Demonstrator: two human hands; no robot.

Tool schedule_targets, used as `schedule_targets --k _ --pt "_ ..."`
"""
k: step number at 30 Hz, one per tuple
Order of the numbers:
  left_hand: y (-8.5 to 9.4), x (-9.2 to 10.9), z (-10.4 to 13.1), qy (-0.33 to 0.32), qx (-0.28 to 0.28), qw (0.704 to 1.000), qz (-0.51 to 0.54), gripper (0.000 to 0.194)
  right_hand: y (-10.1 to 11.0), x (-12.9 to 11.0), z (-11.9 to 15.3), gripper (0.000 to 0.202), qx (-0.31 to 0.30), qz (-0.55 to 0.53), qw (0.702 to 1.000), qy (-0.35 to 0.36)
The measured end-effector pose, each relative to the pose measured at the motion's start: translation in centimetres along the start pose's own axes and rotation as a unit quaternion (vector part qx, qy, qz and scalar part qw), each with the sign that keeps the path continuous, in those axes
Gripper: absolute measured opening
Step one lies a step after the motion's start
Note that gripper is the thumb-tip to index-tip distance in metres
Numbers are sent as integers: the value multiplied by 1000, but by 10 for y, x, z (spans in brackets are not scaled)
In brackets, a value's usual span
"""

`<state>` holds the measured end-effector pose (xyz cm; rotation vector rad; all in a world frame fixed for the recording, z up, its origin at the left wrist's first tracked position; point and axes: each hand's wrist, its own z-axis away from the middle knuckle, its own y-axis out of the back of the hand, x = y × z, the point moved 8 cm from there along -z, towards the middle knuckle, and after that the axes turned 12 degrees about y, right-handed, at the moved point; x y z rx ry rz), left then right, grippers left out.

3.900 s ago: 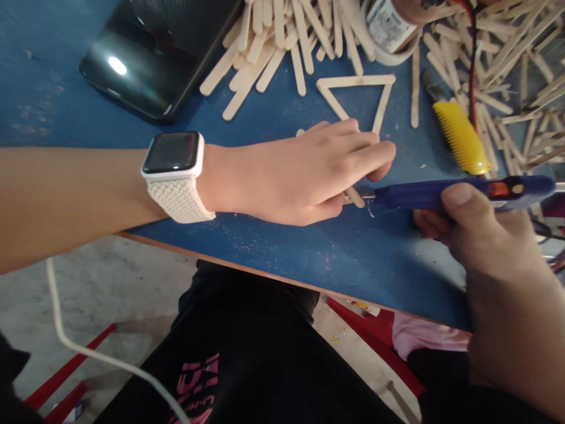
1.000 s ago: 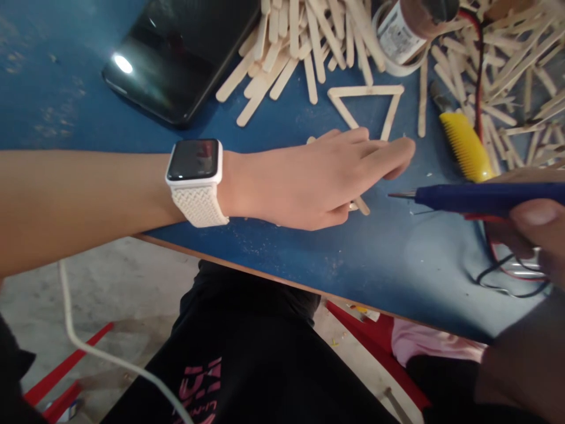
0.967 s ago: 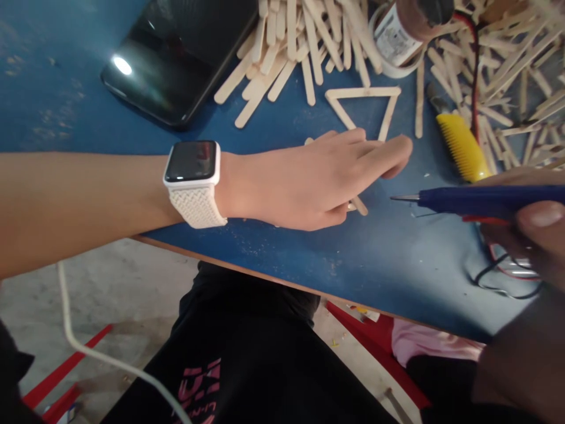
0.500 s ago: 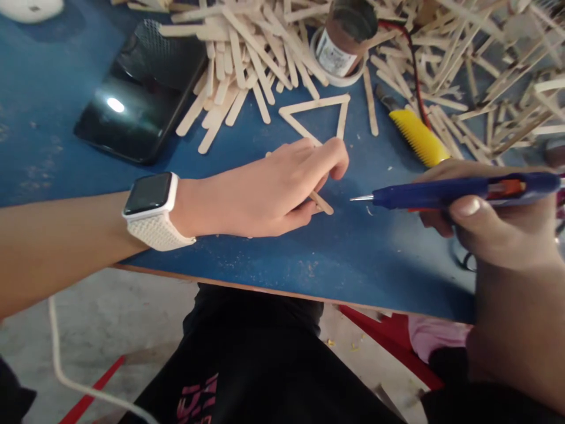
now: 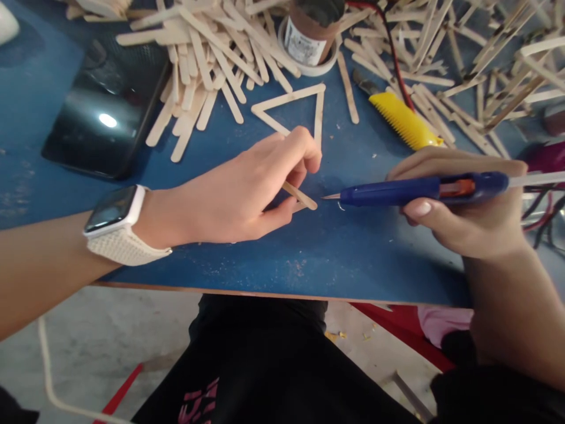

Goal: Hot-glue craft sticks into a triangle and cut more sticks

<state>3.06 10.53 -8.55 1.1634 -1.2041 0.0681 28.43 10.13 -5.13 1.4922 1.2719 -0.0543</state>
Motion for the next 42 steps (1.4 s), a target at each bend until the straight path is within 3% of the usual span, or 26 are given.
schedule_targets --k 7,14,25,34,38,42 --pt "8 5 -4 -17 22 1000 -7 31 -6 -4 -2 32 10 -2 998 64" --pt "8 2 -6 -16 24 1000 9 35 -14 -3 -8 49 16 -17 999 32" --pt "6 -3 -3 7 18 1000 6 34 -13 9 4 61 74 -24 997 -9" --pt "9 -4 -4 12 24 1000 14 42 -12 7 -4 66 80 -45 995 -35" --pt "8 -3 -3 3 16 1000 14 37 -13 9 -3 75 81 -52 994 -52" --pt "9 1 -2 -4 13 1000 12 33 -7 12 2 71 116 -55 990 -61"
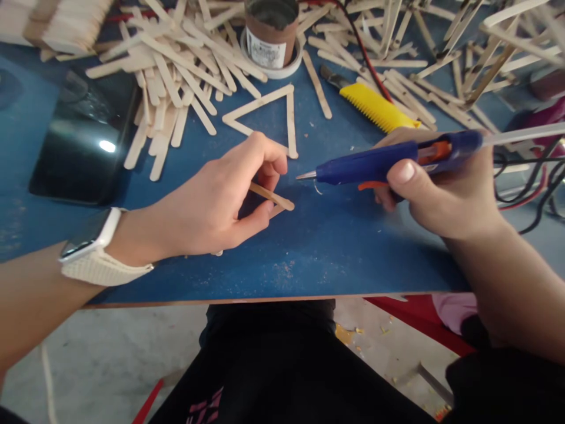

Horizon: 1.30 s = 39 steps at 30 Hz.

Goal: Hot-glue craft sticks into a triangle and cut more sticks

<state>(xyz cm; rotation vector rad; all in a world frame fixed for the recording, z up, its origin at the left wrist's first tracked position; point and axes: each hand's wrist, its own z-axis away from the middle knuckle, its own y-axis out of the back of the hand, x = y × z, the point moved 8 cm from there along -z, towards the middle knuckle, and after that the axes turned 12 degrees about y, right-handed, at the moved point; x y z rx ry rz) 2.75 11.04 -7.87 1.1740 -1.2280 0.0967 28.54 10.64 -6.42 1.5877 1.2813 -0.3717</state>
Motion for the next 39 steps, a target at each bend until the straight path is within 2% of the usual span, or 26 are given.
schedule_targets --k 6,12,17,19,21,22,23,25,28,29,31,34,39 --pt "-2 -2 1 11 -21 1000 -8 32 23 12 1 67 43 77 996 11" --pt "-1 -2 2 7 -9 1000 -16 32 34 29 -2 55 6 157 987 -15" --pt "5 4 0 -2 22 1000 -4 26 50 21 7 51 41 206 977 16" --pt "7 7 0 -12 27 1000 -5 28 57 17 23 54 37 273 961 -4" --pt "8 10 1 -24 34 999 -6 31 68 4 44 53 74 399 913 -35" --pt "9 12 2 -31 42 999 -6 31 69 -4 54 46 86 430 897 -48" --pt "10 14 3 -37 49 998 -5 32 66 -14 61 43 101 414 904 -41" --pt "11 18 5 -42 64 997 4 29 42 -28 65 40 63 304 950 -24" --pt "12 18 9 -41 89 995 36 30 -6 -42 49 20 -1 125 992 -21" --pt "13 17 11 -41 99 993 46 34 -23 -44 39 20 -25 66 997 -25" --pt "14 15 13 -43 112 991 60 42 -52 -43 18 27 -53 -35 997 -51" --pt "15 12 13 -41 123 989 69 42 -76 -35 -5 20 -50 -108 990 -76" --pt "16 16 9 -25 122 987 98 26 -84 -25 -5 28 16 -188 978 -84"
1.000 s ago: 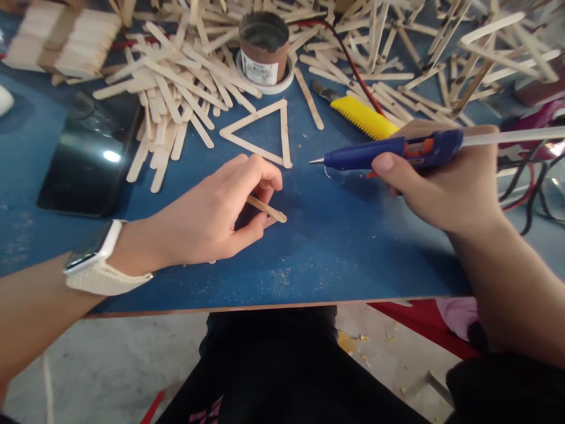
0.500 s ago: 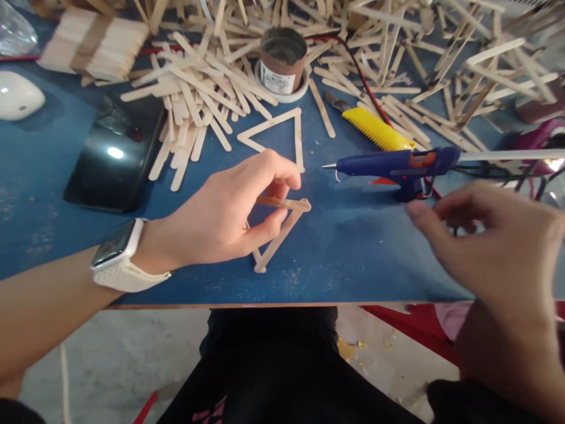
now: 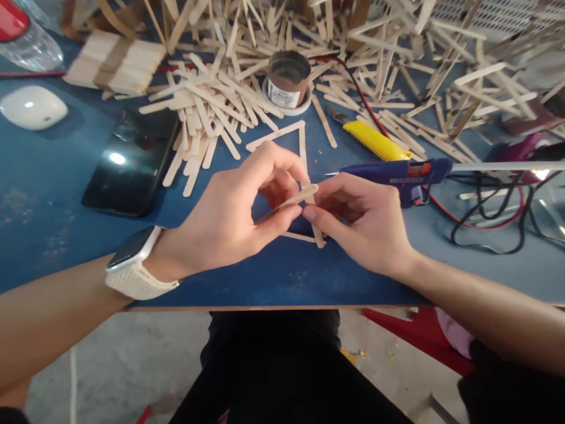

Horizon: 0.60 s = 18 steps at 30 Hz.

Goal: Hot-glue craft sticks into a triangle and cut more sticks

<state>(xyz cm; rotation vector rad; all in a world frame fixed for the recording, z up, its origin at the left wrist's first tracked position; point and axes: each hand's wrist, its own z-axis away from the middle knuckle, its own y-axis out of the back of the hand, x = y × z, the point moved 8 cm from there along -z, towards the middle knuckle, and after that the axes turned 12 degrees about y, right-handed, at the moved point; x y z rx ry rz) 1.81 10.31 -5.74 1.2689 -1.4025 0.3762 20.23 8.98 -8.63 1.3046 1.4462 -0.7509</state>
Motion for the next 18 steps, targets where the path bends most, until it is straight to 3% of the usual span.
schedule_targets --k 8,11,18 --pt "-4 -8 -4 117 -10 989 85 17 3 -6 7 29 40 2 999 7" --pt "-5 -8 -4 122 -12 988 96 22 3 -6 7 29 43 7 999 7" --pt "-5 -8 -3 126 -11 988 86 8 2 -6 8 29 38 -23 999 4"
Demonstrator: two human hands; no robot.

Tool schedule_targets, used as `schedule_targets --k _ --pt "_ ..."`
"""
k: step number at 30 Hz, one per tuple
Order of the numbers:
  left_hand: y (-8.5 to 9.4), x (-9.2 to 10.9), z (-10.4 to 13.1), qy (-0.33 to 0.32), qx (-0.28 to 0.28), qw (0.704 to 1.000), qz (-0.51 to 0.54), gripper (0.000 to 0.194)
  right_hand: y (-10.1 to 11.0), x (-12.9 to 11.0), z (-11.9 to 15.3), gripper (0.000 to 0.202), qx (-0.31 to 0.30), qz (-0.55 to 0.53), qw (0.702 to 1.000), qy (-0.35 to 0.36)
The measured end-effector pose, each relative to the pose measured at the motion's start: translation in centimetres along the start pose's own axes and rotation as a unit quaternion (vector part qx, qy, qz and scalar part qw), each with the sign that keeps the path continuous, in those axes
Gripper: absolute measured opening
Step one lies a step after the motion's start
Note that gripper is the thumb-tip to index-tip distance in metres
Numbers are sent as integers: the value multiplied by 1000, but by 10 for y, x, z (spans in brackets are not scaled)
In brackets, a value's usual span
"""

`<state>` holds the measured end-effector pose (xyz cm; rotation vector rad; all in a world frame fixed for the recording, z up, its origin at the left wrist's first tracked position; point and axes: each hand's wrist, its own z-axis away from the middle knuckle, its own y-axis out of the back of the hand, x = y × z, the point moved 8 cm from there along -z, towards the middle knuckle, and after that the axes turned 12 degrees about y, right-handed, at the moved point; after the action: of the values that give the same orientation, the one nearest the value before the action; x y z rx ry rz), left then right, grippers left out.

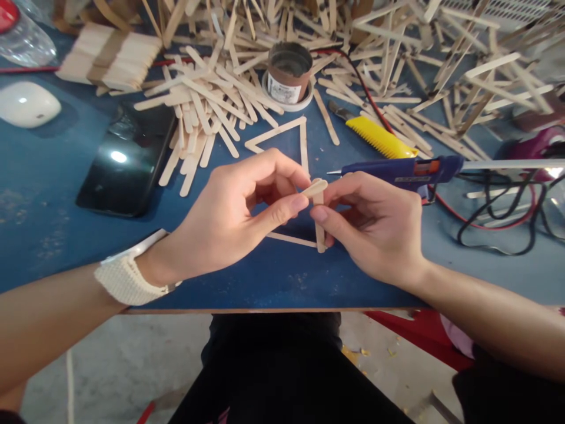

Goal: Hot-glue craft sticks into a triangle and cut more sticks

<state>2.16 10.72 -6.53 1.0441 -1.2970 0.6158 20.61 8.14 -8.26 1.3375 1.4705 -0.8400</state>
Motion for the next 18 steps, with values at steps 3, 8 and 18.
schedule_targets --k 3,8,18 --pt "1 -2 -1 4 0 1000 -1 12 0 0 0 30 4 -8 1000 -1" --pt "4 -5 -2 14 0 1000 9 18 1 -1 1 29 5 -17 1000 16" --pt "4 -2 -4 -1 -8 1000 13 16 2 -1 1 31 -5 -19 999 32"
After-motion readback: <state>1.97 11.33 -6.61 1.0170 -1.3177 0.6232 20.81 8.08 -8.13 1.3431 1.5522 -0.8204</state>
